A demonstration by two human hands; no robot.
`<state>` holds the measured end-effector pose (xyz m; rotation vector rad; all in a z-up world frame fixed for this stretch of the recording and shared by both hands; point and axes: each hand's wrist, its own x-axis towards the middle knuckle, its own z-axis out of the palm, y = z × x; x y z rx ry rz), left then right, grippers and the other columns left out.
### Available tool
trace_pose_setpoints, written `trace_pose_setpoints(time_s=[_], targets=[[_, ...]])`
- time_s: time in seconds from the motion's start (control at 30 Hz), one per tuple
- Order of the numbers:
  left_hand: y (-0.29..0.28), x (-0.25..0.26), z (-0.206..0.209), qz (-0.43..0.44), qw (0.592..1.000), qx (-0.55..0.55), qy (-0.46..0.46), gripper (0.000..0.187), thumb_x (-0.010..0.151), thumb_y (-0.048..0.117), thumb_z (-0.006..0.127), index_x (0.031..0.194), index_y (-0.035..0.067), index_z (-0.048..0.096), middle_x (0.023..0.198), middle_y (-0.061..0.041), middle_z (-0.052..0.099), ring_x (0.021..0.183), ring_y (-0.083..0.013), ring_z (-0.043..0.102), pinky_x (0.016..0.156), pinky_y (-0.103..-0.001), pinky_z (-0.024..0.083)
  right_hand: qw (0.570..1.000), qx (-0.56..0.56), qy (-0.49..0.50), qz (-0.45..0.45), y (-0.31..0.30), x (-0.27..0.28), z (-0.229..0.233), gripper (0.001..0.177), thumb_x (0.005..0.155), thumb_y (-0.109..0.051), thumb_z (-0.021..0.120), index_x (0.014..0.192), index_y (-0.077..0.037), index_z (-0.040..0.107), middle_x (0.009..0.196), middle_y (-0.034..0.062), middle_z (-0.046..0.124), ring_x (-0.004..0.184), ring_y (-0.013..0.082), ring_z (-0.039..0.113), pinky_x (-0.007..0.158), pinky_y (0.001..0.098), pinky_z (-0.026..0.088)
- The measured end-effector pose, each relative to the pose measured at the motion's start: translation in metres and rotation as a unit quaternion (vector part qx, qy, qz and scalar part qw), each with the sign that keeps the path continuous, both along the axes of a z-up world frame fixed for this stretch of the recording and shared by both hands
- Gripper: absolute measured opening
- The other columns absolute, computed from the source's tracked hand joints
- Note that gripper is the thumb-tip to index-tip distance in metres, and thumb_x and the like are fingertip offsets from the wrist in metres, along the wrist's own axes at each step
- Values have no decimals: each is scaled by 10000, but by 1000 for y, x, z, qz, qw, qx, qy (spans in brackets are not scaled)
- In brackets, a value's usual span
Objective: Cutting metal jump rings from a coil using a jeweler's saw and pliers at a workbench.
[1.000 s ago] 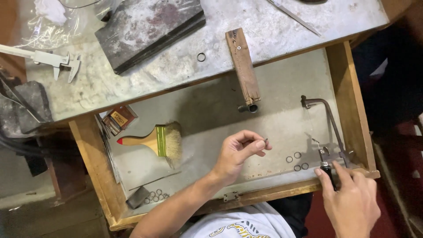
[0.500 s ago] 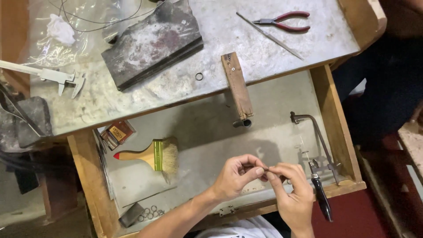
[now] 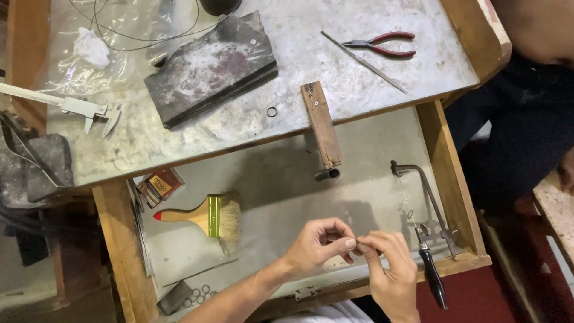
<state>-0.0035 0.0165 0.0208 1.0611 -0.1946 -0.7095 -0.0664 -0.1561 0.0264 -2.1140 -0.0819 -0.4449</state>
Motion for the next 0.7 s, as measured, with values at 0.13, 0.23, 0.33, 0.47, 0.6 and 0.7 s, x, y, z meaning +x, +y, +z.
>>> trace_pose_setpoints(time_s=[0.13,0.23,0.33,0.47,0.6,0.7], targets=[[3,-1,-2,-24,999,20,25,198,981,199,720,1018,12,667,963,-135,737,808,-236,752,770,-291,655,1000,1,-22,-5,4,-3,-1,69,929,-77,681,974,-42,719,925,80,719,924,231,661,875,336,543],[4,0,-13,-43,999,-5,20,173,992,147,713,1046,-3,647,977,-172,743,904,-235,756,847,-314,662,1000,11,-10,-14,5,-4,-5,78,917,-67,698,988,-49,725,942,73,718,944,227,656,880,332,545],[4,-4,-18,-48,999,4,-23,166,1020,154,680,1077,10,619,953,-131,727,877,-198,739,845,-292,645,1000,22,1,-19,5,-8,-10,82,917,-92,699,983,-59,734,941,68,724,945,219,663,887,333,540],[6,-5,-4,-58,996,37,-64,127,1050,127,620,1079,7,590,952,-149,720,898,-221,740,861,-310,641,998,37,-9,-41,11,-12,-9,59,913,-82,707,962,-64,734,913,66,724,891,212,681,864,323,537],[9,-4,7,-42,970,105,-215,57,1057,76,572,1063,19,569,919,-119,722,870,-213,741,812,-302,628,997,-2,-78,-28,12,-10,-13,51,931,-34,681,975,-34,706,912,108,699,847,253,667,816,341,548],[10,-6,-6,-22,939,139,-315,42,1059,59,564,1098,44,562,928,-89,709,822,-206,728,722,-296,585,995,-24,-84,-44,15,-11,-15,37,938,-43,683,966,-32,705,901,97,710,847,241,669,825,329,543]])
